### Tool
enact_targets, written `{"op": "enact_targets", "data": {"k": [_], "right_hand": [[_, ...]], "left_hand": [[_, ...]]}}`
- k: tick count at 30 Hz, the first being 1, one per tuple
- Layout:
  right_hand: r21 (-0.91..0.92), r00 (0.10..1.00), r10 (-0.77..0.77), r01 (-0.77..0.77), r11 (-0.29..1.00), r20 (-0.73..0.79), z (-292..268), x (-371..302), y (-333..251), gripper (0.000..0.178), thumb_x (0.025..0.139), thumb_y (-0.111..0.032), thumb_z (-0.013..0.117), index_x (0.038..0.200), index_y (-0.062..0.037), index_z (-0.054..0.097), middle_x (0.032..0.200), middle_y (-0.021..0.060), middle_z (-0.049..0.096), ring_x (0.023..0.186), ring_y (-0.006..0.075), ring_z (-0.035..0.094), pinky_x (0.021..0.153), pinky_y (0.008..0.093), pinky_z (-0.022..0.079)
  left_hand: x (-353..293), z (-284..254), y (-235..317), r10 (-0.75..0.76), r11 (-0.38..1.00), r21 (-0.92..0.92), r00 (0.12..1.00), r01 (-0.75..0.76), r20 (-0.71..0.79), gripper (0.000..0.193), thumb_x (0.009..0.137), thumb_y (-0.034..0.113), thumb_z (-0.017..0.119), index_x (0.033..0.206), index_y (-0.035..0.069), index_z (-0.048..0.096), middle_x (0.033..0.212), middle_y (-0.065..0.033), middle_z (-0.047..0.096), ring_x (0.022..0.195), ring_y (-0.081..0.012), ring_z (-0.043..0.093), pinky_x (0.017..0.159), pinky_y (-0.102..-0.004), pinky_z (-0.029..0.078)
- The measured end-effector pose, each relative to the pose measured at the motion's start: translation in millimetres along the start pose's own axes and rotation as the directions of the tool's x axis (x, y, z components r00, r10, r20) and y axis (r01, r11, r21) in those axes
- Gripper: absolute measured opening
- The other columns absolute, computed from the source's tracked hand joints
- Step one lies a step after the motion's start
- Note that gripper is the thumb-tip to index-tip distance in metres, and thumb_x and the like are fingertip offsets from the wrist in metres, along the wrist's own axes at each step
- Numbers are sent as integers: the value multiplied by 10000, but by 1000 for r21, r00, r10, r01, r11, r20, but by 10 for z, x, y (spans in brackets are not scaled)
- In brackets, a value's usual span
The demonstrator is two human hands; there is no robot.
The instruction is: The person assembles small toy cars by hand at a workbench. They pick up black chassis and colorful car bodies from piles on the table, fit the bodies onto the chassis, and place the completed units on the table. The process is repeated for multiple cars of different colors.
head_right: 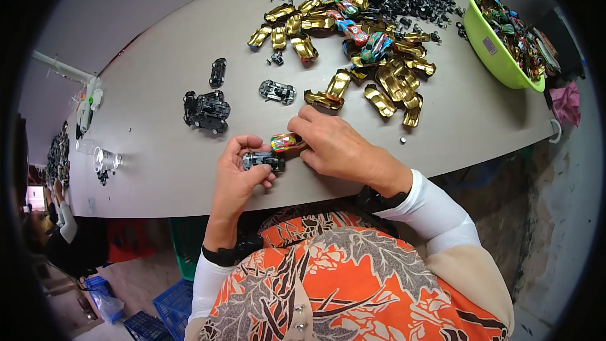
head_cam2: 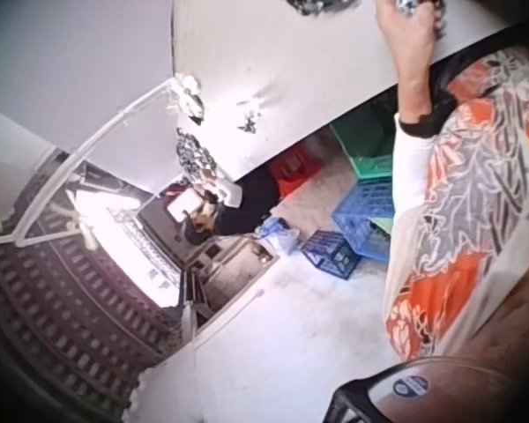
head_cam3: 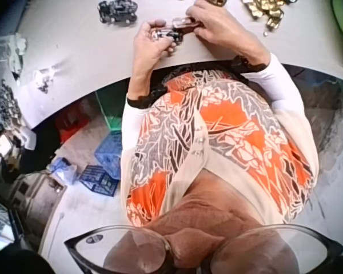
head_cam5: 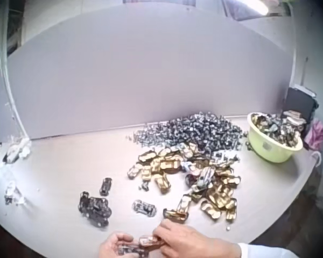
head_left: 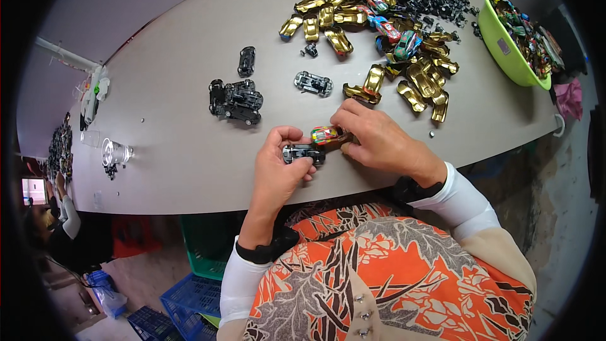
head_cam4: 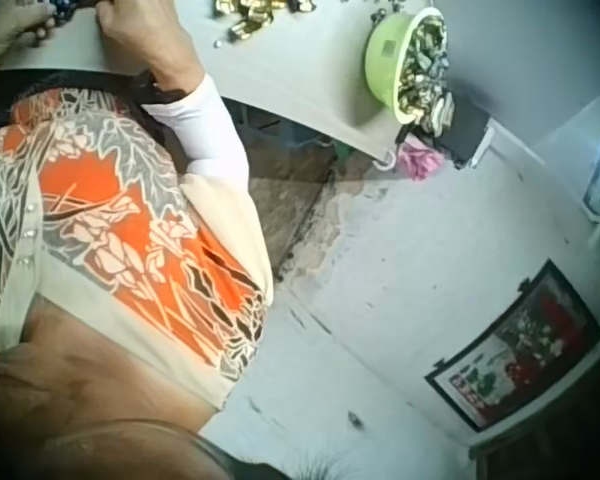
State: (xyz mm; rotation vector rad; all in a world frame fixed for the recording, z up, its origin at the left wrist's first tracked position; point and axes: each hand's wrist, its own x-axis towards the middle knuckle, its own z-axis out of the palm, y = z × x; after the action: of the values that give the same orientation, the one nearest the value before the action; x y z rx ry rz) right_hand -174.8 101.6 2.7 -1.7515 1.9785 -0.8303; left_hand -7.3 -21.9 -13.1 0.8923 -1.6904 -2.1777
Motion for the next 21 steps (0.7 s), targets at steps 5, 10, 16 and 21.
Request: {"op": "enact_targets", "data": {"k": [5,10,16,21], "right_hand": [[-59,999,-10,7,998,-45,39,-9,-35,368,689,-32,628,1032,-33,495,959,145,510,854,356,558,709,433,468],[-29,991,-59,56,998,-117,25,17,-75,397,675,-10,639,1051,-22,511,970,138,530,843,331,573,680,398,477],[-101,983,-167,159,982,-73,131,104,-54,347,693,14,593,1030,-33,528,909,114,560,829,300,583,666,373,477],[-184,970,-243,239,954,0,46,98,-65,242,704,24,562,935,-42,538,888,99,575,814,279,580,664,366,471]], "left_hand": [[-35,-4,32,-1,994,105,1000,3,-18,346,704,-79,542,1032,12,477,976,-104,582,608,-98,571,501,-215,478],[-38,-4,48,-3,995,103,1000,4,-9,355,709,-79,550,1047,10,487,962,-94,589,604,-90,563,495,-205,472],[-27,-19,21,65,995,82,997,-62,-38,414,712,-82,501,1115,13,509,969,-81,586,600,-85,555,493,-201,451],[-45,-107,51,27,998,66,997,-22,-74,440,699,-91,485,1128,5,511,968,-85,593,574,-74,535,477,-195,434]]}}
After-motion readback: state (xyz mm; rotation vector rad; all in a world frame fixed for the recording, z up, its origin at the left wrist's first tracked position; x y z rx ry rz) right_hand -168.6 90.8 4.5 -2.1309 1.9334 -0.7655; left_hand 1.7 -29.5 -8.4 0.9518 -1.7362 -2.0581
